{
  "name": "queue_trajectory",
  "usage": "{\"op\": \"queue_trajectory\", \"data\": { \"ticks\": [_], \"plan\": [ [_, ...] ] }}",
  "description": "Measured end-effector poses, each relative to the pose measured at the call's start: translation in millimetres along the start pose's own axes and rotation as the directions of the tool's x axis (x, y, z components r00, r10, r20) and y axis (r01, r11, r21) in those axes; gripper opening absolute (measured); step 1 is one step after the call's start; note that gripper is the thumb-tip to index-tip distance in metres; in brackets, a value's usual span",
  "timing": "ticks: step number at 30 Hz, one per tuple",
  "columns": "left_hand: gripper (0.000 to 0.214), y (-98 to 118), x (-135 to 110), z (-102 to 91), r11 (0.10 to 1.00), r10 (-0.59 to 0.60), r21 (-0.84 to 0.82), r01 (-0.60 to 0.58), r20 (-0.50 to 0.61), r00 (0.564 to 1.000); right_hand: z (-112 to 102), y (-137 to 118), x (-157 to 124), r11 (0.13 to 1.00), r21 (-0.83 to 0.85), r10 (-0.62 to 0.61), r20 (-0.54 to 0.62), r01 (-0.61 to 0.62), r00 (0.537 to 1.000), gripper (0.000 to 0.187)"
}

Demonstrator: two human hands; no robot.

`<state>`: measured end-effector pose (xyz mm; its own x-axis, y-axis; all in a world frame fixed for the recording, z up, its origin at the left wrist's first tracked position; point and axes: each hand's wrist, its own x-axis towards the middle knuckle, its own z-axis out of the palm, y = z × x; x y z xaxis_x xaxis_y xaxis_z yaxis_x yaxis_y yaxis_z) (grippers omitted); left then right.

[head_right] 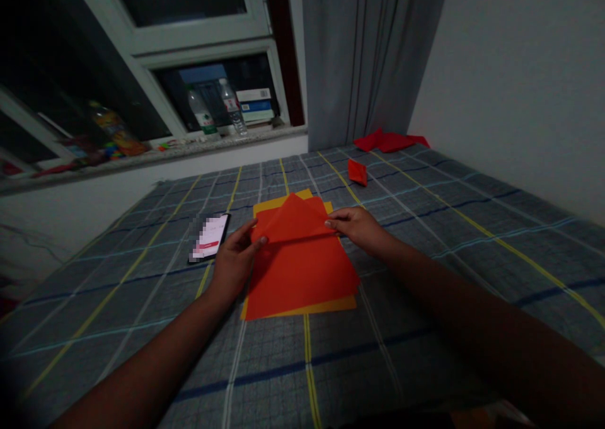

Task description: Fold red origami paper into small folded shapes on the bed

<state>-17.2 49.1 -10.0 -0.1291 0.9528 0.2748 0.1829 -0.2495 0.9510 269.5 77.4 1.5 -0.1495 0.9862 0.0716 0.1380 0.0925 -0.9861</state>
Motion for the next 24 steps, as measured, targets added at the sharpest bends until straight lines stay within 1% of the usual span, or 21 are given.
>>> {"op": "queue_trajectory", "data": {
  "ticks": [2,3,4,6,7,9,13,16,19,24],
  "plan": [
    [0.069,-2,1,0.3,0.996,-0.049,-0.078,0.048,-0.012,0.999,0,0,0,1.0,0.001,-0.002,0.017,0.002,1.0,0.027],
    [0.069,-2,2,0.5,0.99,-0.08,-0.118,0.079,-0.005,0.997,-1,0,0,1.0,0.003,-0.004,0.023,0.004,1.0,0.027],
    [0.065,-2,2,0.7,0.983,-0.11,-0.147,0.109,0.004,0.994,0,1,0,1.0,0.006,-0.005,0.026,0.005,1.0,0.027],
    [0.047,-2,2,1.0,0.979,-0.137,-0.154,0.137,0.01,0.99,0,3,1,1.0,0.022,0.005,0.024,-0.005,1.0,0.027],
    [0.039,-1,2,1.1,0.982,-0.131,-0.134,0.13,0.005,0.991,1,4,1,0.999,0.034,0.016,0.018,-0.017,1.0,0.028],
    [0.03,0,2,1.3,0.994,-0.083,-0.078,0.082,-0.016,0.996,2,7,2,0.997,0.069,0.044,0.001,-0.044,0.999,0.031],
    [0.022,4,2,0.9,1.0,0.008,-0.012,-0.008,-0.026,1.0,4,7,0,0.984,0.164,0.065,0.021,-0.068,0.998,0.041],
    [0.019,5,3,-0.5,1.0,0.019,0.008,-0.019,-0.012,1.0,6,4,-3,0.977,0.209,0.043,0.015,-0.045,0.999,0.039],
    [0.021,6,4,-3.1,1.0,0.015,0.013,-0.016,0.018,1.0,8,1,-4,0.985,0.174,0.013,-0.007,-0.012,1.0,0.033],
    [0.031,5,5,-9.3,1.0,0.012,0.013,-0.013,0.05,0.999,9,1,-4,0.996,0.086,0.012,-0.011,-0.011,1.0,0.027]
  ]
}}
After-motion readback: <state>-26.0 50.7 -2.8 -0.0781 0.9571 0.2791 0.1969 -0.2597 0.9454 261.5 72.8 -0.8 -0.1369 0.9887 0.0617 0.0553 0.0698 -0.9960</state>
